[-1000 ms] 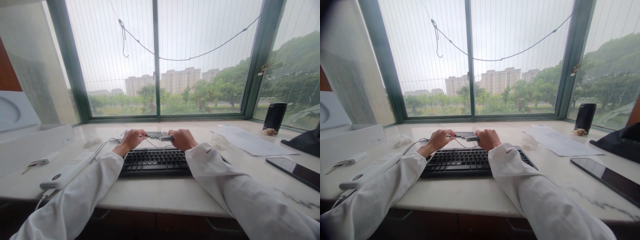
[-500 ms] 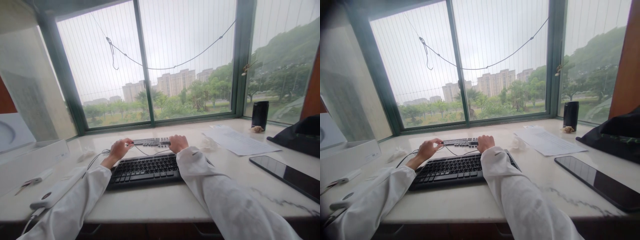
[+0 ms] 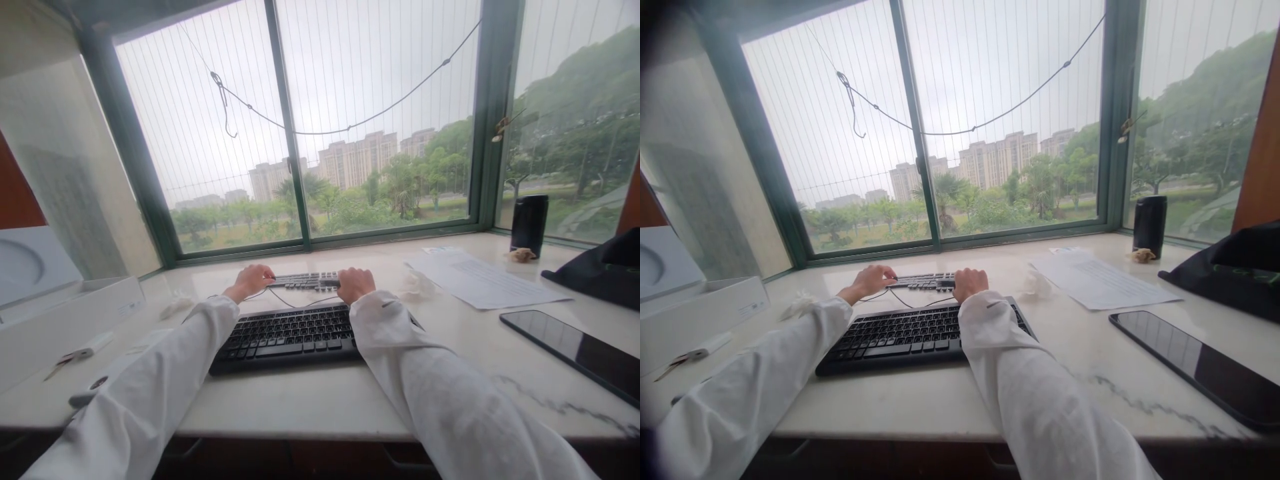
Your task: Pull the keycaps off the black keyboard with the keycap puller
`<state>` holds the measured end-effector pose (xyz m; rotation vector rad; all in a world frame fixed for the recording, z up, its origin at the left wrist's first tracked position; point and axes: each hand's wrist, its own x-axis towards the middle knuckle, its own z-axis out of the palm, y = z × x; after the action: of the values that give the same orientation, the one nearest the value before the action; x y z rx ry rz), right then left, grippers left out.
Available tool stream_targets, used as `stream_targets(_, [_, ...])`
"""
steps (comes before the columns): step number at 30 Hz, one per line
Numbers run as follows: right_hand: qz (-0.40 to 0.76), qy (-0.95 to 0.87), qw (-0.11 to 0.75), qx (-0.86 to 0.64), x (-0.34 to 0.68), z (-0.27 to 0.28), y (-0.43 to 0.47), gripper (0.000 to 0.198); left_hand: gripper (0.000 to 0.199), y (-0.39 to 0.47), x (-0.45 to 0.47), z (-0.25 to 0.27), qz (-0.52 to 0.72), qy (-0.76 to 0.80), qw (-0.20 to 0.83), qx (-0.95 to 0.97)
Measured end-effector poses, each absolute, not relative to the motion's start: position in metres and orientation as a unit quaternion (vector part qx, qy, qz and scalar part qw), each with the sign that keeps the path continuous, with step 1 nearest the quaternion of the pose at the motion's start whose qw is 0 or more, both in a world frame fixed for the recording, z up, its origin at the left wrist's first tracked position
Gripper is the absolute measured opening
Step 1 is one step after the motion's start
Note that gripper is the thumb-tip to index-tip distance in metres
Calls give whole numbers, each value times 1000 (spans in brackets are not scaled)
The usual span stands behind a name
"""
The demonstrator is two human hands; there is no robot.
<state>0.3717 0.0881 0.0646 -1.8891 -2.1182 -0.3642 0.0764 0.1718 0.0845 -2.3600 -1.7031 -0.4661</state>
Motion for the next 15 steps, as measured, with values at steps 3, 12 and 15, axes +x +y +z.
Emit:
stream_targets(3, [-129, -731, 145, -654, 371, 66, 87, 18, 26, 185, 81, 81, -136, -581, 76, -799])
stream_targets(12, [-118, -733, 137, -656, 369, 67, 87, 22, 22, 199, 96, 66, -101, -586, 53, -803])
stream_targets(15, [-113, -738, 140, -650, 368, 67, 87, 23, 22, 200, 100, 63, -98, -587, 53, -802])
